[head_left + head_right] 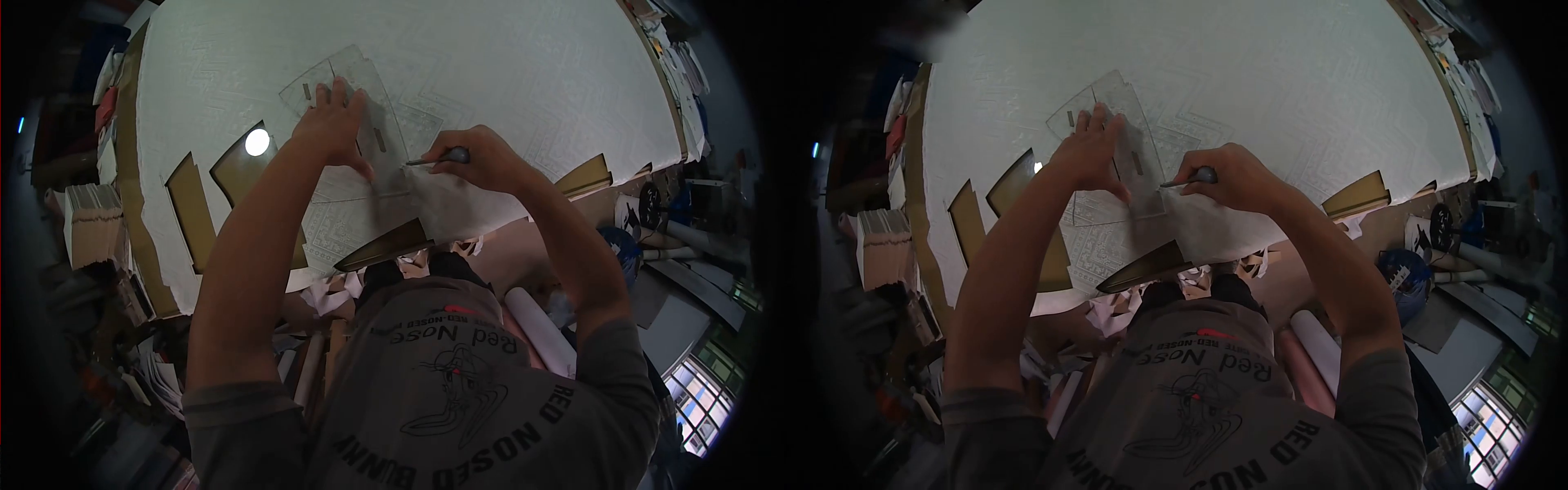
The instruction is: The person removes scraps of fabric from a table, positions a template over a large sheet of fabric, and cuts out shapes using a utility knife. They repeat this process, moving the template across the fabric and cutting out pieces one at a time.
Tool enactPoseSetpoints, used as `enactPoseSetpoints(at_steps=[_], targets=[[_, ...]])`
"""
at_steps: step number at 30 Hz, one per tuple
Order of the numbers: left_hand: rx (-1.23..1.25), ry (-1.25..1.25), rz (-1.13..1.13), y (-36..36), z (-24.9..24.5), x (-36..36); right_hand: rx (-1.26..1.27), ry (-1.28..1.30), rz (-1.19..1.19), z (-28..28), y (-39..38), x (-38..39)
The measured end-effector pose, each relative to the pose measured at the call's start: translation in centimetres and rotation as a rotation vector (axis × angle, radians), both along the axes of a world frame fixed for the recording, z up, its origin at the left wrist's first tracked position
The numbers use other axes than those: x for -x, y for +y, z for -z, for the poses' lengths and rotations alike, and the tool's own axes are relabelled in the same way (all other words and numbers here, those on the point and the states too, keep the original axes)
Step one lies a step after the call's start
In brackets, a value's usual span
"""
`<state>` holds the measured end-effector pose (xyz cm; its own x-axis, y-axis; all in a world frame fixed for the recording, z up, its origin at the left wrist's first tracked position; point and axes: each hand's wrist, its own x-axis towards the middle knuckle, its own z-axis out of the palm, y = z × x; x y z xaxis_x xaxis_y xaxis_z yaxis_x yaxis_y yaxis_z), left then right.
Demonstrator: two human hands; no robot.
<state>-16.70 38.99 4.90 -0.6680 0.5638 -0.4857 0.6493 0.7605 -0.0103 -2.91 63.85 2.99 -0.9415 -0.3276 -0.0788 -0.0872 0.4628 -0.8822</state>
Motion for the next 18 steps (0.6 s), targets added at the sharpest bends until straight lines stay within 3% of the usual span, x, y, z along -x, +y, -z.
enactPoseSetpoints(at_steps=[2,4,10,18], targets=[[0.008,-0.001,-0.004,0.1,-0.1,-0.1,-0.032,-0.092,-0.017,0.1,0.2,0.3],[0.010,0.007,-0.003,0.2,-0.1,-0.1,0.007,0.119,-0.052,0.6,0.2,0.6],[0.031,-0.001,-0.007,0.3,-0.2,-0.1,-0.081,0.151,-0.200,-0.6,0.1,2.1],[0.000,0.009,0.001,0.2,-0.2,0.0,0.104,0.087,-0.092,2.6,0.3,1.5]])
